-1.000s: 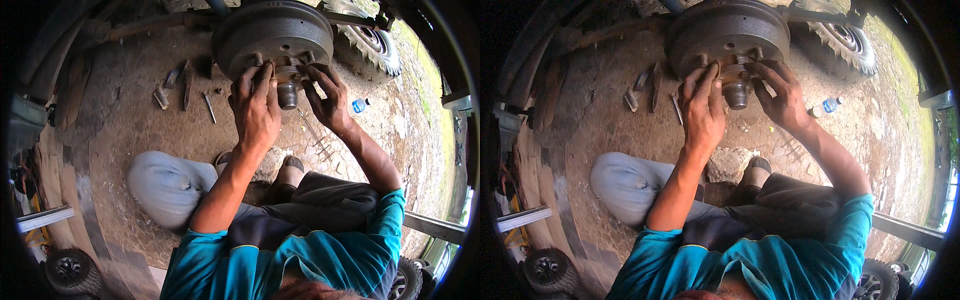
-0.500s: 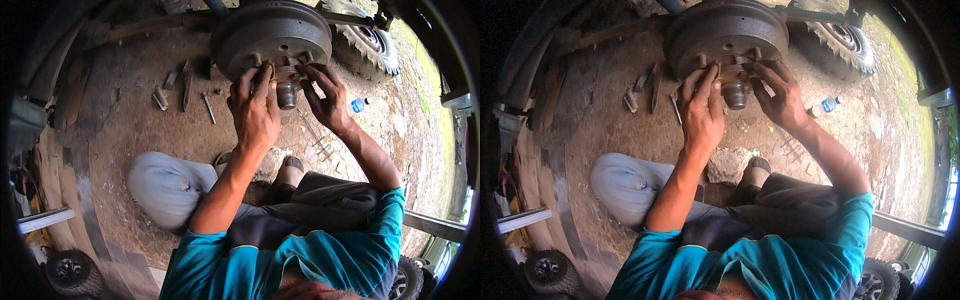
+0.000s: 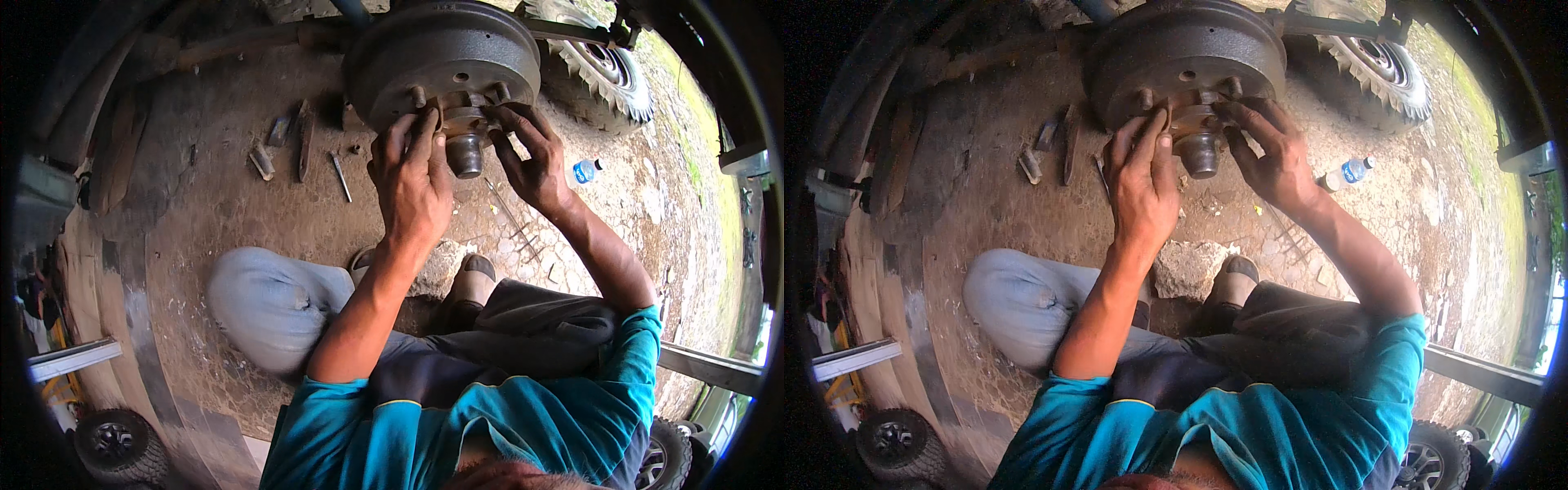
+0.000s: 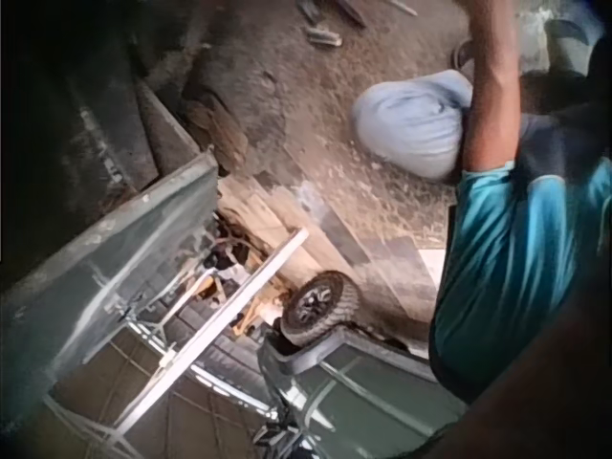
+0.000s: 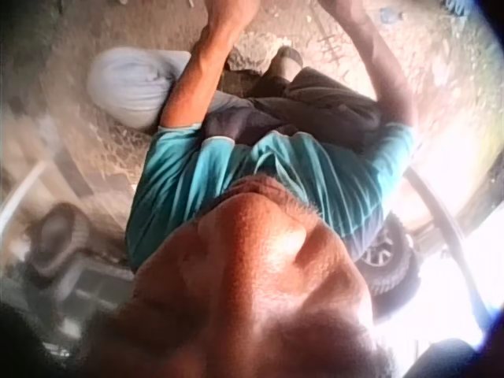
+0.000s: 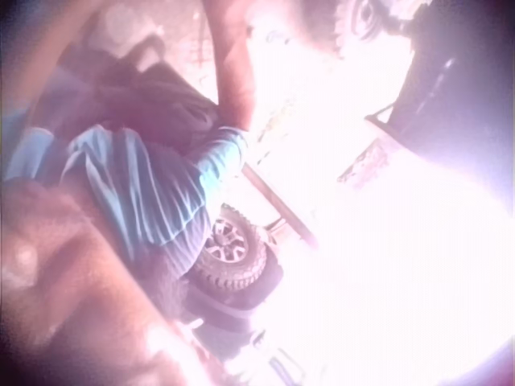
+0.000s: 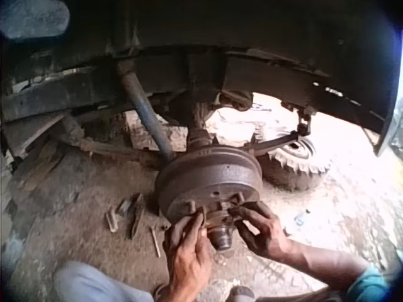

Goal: The person sits on the ground and works on a vehicle wheel hub, using their hands to manipulate and remove a metal retaining clip. They then use a metal tool to pry and adjust components within the hub assembly.

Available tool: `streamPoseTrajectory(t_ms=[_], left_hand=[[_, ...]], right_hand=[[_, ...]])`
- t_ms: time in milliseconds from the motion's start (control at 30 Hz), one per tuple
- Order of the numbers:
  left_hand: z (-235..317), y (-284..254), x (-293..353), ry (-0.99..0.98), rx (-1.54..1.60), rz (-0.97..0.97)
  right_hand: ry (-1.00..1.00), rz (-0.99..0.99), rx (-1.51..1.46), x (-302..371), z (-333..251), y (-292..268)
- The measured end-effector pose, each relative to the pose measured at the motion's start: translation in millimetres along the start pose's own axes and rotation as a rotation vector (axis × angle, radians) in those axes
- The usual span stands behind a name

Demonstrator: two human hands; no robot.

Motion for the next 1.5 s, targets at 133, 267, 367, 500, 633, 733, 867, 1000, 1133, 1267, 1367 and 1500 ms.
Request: streamPoseTrajectory(t_ms=[133, 267, 367, 500, 633, 733, 867, 1000, 1133, 1267, 1367, 1500], left_hand=[[-7, 12, -17, -0.066, 0.059, -0.026], [-8, 5, -3, -0.037, 0.069, 0.003], [-13, 9, -17, -0.076, 0.094, -0.028], [-7, 2, 1, -0.029, 0.048, -0.005], [-8, 9, -18, -0.087, 0.081, -0.050], [-13, 10, -3, -0.046, 0.114, 0.003], [-10, 7, -10, -0.048, 0.066, -0.005], [-8, 4, -9, -0.024, 0.122, -0.006], [-8, 9, -13, -0.059, 0.100, -0.037], [-7, 5, -12, -0.027, 0.110, -0.029], [-9, 7, -14, -0.047, 0.100, -0.040], [-2, 2, -5, -0.037, 0.079, -0.026]], right_hand=[[-0.022, 0.026, -0.027, -3, 2, -2], [-0.025, 0.019, 0.018, 1, 3, 0], [0.006, 0.026, -0.038, -2, 1, 0], [-0.020, 0.004, 0.020, 2, 2, 1], [-0.014, 0.041, -0.027, -1, 4, -1], [0.001, 0.012, -0.004, 1, 3, 0], [0.013, 0.014, -0.031, 2, 4, 1], [-0.005, 0.000, -0.012, -2, 2, 0], [0.001, 0.016, -0.027, -1, 3, 0], [-0.001, 0.022, -0.009, -3, 3, -2], [0.001, 0.027, -0.034, 0, 3, 1], [-0.023, 0.030, 0.000, -1, 0, -1]])
Point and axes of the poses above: each hand's wrist, its own x-axis away from the middle knuckle, its own y-axis out of the palm, z = x × y, the point moved 5 cm from there along -x, towards the middle knuckle, and after that the axes turned 8 degrees about -x, right-handed, at the moved point
